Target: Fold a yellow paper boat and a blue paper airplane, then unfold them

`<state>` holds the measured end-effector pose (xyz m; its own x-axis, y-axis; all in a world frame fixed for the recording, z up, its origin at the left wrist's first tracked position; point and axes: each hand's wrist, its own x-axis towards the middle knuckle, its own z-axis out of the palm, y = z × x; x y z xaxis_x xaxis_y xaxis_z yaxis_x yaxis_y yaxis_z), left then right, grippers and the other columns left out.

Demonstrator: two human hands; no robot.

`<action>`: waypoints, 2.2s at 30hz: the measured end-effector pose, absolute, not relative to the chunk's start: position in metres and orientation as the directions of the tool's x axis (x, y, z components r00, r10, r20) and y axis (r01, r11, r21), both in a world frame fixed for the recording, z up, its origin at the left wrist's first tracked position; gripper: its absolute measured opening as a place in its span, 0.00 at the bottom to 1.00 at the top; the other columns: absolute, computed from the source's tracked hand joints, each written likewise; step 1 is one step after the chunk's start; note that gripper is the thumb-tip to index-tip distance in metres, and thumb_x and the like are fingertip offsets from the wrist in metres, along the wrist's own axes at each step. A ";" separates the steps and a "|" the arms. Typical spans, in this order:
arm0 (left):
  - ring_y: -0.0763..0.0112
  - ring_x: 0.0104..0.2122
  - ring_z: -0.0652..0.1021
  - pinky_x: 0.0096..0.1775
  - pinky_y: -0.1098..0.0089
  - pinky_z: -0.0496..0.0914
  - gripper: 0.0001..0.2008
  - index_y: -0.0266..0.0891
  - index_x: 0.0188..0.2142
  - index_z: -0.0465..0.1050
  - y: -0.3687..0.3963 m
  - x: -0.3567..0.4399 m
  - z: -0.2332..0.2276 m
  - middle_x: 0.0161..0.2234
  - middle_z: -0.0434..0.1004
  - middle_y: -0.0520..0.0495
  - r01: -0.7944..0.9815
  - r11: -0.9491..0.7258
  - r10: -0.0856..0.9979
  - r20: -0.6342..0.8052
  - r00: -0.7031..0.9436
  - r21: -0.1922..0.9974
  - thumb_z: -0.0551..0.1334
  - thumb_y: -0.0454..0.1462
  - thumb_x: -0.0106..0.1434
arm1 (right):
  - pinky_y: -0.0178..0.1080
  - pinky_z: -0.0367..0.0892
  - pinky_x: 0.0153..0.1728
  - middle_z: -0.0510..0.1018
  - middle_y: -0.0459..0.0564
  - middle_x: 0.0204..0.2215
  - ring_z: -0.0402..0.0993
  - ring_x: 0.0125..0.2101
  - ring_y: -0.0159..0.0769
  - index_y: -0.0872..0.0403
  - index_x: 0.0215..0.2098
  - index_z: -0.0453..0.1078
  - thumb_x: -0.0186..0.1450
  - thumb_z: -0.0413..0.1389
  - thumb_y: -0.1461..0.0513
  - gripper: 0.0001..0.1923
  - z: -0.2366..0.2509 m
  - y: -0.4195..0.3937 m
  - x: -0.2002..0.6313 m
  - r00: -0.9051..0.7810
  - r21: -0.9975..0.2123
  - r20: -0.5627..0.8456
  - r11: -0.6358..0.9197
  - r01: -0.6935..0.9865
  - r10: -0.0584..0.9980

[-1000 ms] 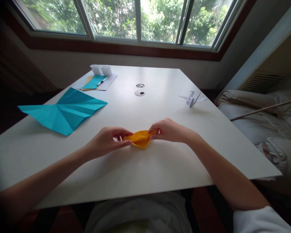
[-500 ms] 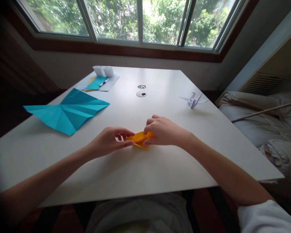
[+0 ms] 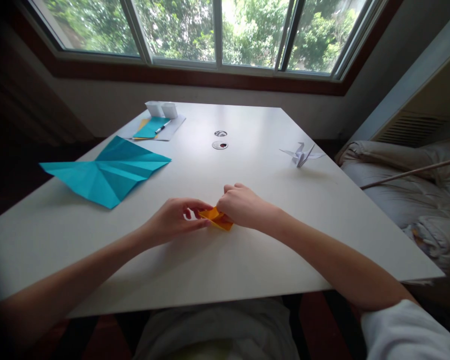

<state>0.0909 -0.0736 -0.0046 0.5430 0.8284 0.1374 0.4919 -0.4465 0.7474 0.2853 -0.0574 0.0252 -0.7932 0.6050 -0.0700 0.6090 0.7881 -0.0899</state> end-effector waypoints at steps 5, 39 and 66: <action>0.72 0.28 0.76 0.29 0.74 0.70 0.16 0.39 0.38 0.76 -0.076 0.094 -0.002 0.32 0.79 0.48 0.492 -0.426 0.844 0.138 0.518 0.759 0.62 0.45 0.54 | 0.35 0.54 0.32 0.75 0.50 0.21 0.65 0.31 0.35 0.56 0.23 0.72 0.60 0.54 0.64 0.09 0.030 -0.058 0.285 -0.779 -0.111 -0.082 0.771 0.627 0.622; 0.73 0.27 0.75 0.27 0.76 0.69 0.10 0.39 0.32 0.75 -0.066 0.076 0.008 0.30 0.77 0.48 0.510 -0.576 0.771 0.216 0.600 0.639 0.58 0.41 0.58 | 0.35 0.68 0.35 0.78 0.49 0.30 0.73 0.31 0.33 0.56 0.31 0.73 0.57 0.57 0.55 0.12 0.022 -0.043 0.360 -0.694 -0.665 0.008 0.522 0.534 0.720; 0.75 0.19 0.71 0.20 0.77 0.59 0.19 0.37 0.23 0.74 -0.070 0.082 0.012 0.20 0.75 0.50 0.710 -0.262 0.866 -0.165 0.472 0.654 0.55 0.48 0.58 | 0.34 0.71 0.26 0.78 0.50 0.26 0.75 0.24 0.33 0.56 0.35 0.72 0.58 0.54 0.50 0.18 0.020 -0.052 0.346 -0.498 -0.760 -0.216 0.176 0.626 0.840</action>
